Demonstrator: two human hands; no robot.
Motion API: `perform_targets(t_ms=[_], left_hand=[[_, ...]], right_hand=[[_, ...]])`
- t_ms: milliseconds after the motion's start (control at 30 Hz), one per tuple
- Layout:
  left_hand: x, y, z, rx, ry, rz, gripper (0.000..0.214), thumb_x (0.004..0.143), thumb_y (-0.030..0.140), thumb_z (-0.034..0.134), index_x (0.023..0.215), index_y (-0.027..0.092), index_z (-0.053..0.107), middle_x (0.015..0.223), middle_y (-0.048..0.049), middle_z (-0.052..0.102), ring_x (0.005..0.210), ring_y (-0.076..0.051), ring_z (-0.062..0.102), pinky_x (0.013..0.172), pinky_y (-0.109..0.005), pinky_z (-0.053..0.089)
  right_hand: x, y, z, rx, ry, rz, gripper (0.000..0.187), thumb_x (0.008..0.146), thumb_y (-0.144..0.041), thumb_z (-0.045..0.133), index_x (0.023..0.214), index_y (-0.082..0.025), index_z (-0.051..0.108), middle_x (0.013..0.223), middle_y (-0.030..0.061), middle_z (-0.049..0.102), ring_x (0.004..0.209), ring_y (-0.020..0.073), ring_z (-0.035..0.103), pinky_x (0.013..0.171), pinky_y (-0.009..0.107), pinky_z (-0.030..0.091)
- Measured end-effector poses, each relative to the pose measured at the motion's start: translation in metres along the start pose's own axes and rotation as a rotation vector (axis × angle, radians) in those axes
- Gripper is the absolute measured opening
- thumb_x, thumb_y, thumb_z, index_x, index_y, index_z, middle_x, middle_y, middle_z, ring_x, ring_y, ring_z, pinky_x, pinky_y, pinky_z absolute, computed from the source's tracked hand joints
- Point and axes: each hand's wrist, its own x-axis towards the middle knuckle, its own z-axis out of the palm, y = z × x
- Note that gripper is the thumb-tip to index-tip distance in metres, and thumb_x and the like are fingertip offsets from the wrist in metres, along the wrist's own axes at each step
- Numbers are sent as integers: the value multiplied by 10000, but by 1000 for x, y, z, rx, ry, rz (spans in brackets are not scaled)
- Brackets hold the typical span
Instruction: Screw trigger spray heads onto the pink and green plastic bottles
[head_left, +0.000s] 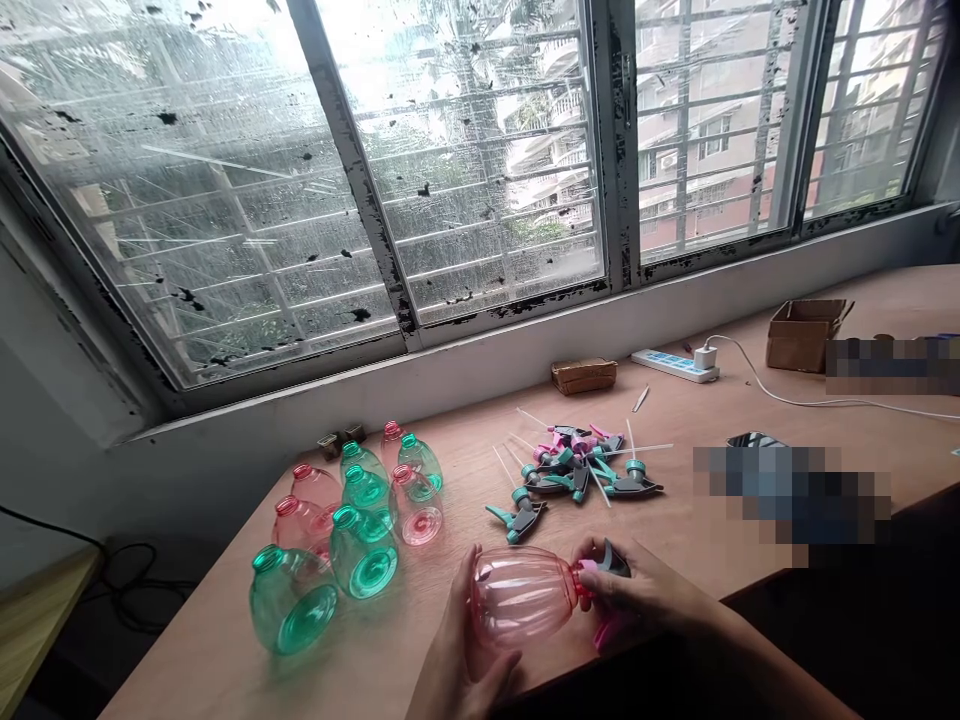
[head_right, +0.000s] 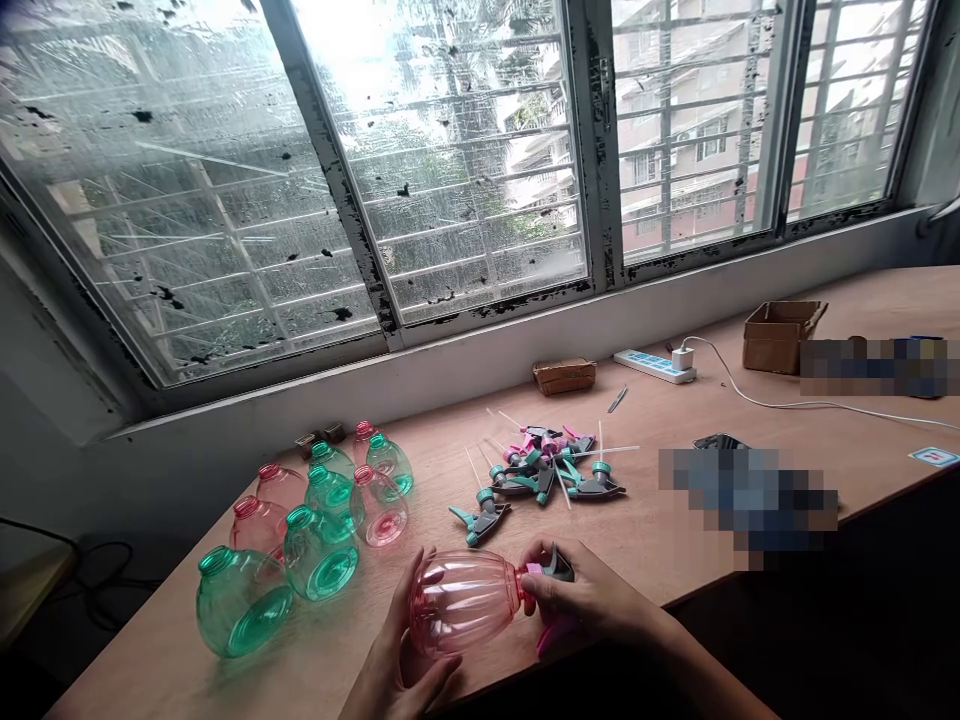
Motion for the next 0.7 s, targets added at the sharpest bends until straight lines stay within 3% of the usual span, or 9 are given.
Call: perform_targets(t_ms=[200,367,567,700], left_hand=[[-1,5,-2,-8,-21,-33,867,895,397,702,1577,342,170,1631,-56,289,1467,-333,321,1232,-483,219],[-1,15,-8,-135,-113,-143,1006,844,516,749,1588,344,95,1562,-96,416,1374,-346,466,1196,-494,298],[5,18,-5,-162,-98,-81,1037,802,413,820,1584,333,144,1658,-67,214,1498,-346,239,1233,-474,226],[3,14,-3,-131,-56,-78,845,931,407,663,1586,337,133,1627,-57,301,1474,-313,314,1231,-464,237]], right_hand=[[-1,-10,2,21,23,59,360,836,-466,758,972,-161,623,833,38,708,694,169,632,632,276,471],[-3,-20,6,23,50,90,372,807,-492,771,904,-161,630,767,14,675,668,156,599,626,266,462],[-4,-18,4,8,38,92,382,821,-477,772,924,-140,623,778,15,670,684,135,563,639,246,418],[-3,-15,2,0,24,92,380,830,-460,772,956,-134,625,777,5,655,679,126,544,626,234,390]])
